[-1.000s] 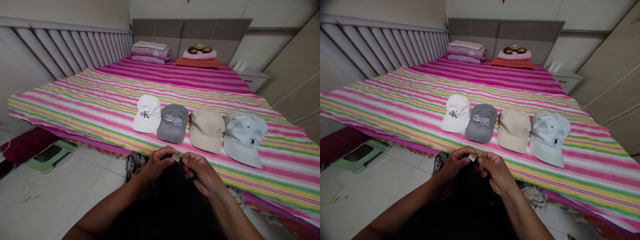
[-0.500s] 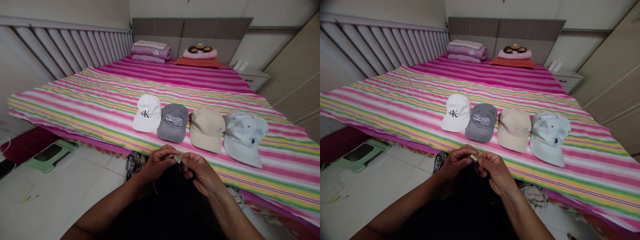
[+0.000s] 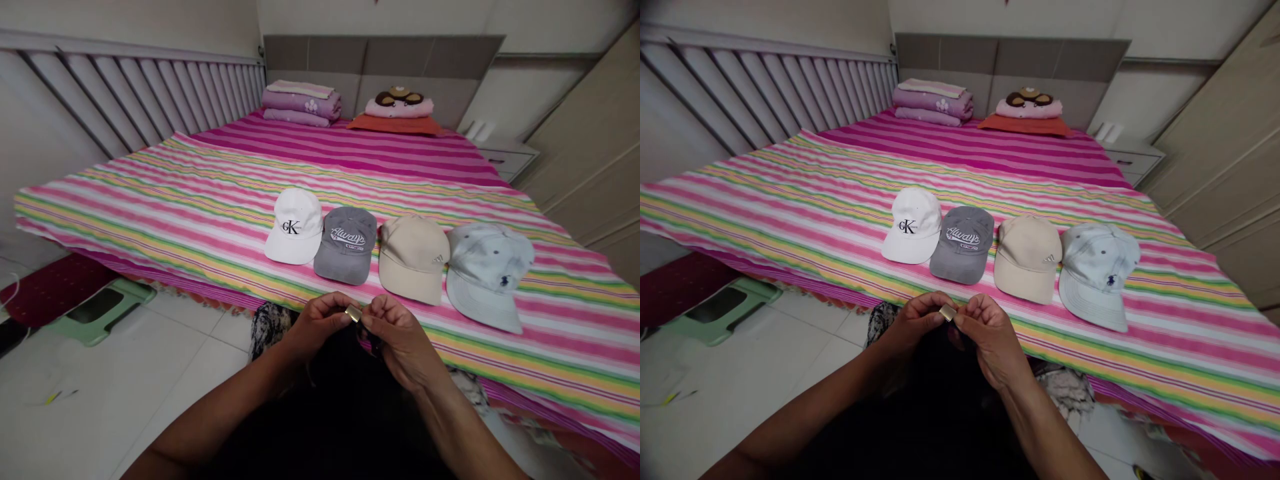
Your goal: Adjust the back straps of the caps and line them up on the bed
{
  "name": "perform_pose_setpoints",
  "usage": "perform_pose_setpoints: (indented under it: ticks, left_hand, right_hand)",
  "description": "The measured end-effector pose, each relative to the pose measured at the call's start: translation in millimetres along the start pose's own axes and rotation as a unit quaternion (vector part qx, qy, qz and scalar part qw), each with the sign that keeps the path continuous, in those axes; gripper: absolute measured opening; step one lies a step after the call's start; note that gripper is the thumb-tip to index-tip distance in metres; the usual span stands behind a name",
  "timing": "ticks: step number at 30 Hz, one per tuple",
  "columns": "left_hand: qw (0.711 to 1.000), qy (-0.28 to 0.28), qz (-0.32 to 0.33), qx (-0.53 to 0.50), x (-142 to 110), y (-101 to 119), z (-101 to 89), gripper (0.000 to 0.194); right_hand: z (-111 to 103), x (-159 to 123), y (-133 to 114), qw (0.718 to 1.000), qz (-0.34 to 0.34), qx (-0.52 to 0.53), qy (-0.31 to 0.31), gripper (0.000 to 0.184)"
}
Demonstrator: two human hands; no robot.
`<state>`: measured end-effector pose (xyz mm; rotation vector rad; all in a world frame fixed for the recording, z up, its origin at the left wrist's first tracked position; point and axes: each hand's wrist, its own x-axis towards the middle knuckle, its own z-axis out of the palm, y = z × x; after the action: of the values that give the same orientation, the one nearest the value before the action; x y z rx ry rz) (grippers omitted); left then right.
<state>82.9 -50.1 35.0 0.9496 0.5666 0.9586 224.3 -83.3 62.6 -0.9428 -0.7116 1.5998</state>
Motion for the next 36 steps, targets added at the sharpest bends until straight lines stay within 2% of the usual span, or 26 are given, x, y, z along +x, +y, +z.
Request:
perform_pose_setpoints:
  ticks: [6,11,15,17,21,27,31,36]
  left_hand:
    - [0.998,-0.022,-0.032,-0.057,-1.9,-3.4,-2.2,0.021]
    - [0.997,-0.02,-0.052,-0.052,-1.9,-2.5,-0.7,0.022]
    - [0.998,0.023,-0.047,-0.035,-1.2,-0.9,2.8,0.022]
    - [0.998,0.049,-0.041,-0.029,-0.8,-1.4,3.6,0.021]
    - [0.997,0.059,-0.045,-0.022,-1.4,-3.9,2.6,0.023]
    - [0.997,0.038,-0.038,-0.049,-2.7,-9.4,0.6,0.022]
    - [0.996,0.068,-0.051,-0.037,-0.9,-11.8,-0.3,0.017]
    - [0.997,0.06,-0.056,0.01,0.9,-10.5,-0.8,0.017]
  right_hand:
    - [-0.6,-0.1,1.0,0.997,-0.041,-0.067,0.024,0.03]
    - [1.2,-3.8,-4.2,0.985,-0.067,-0.156,0.017,0.027]
    - [-1.8,-3.9,-3.0,0.969,-0.087,-0.231,-0.006,0.023]
    - [-3.8,-3.4,-0.3,0.941,-0.13,-0.311,-0.006,0.021]
    - [-4.0,-4.2,2.9,0.844,-0.239,-0.479,0.024,0.016]
    - [0.6,-7.0,0.9,0.763,-0.307,-0.568,0.038,0.012]
    - [0.2,-6.8,2.0,0.739,-0.334,-0.584,0.04,0.012]
    - [-3.5,-5.5,2.8,0.726,-0.31,-0.614,0.028,0.009]
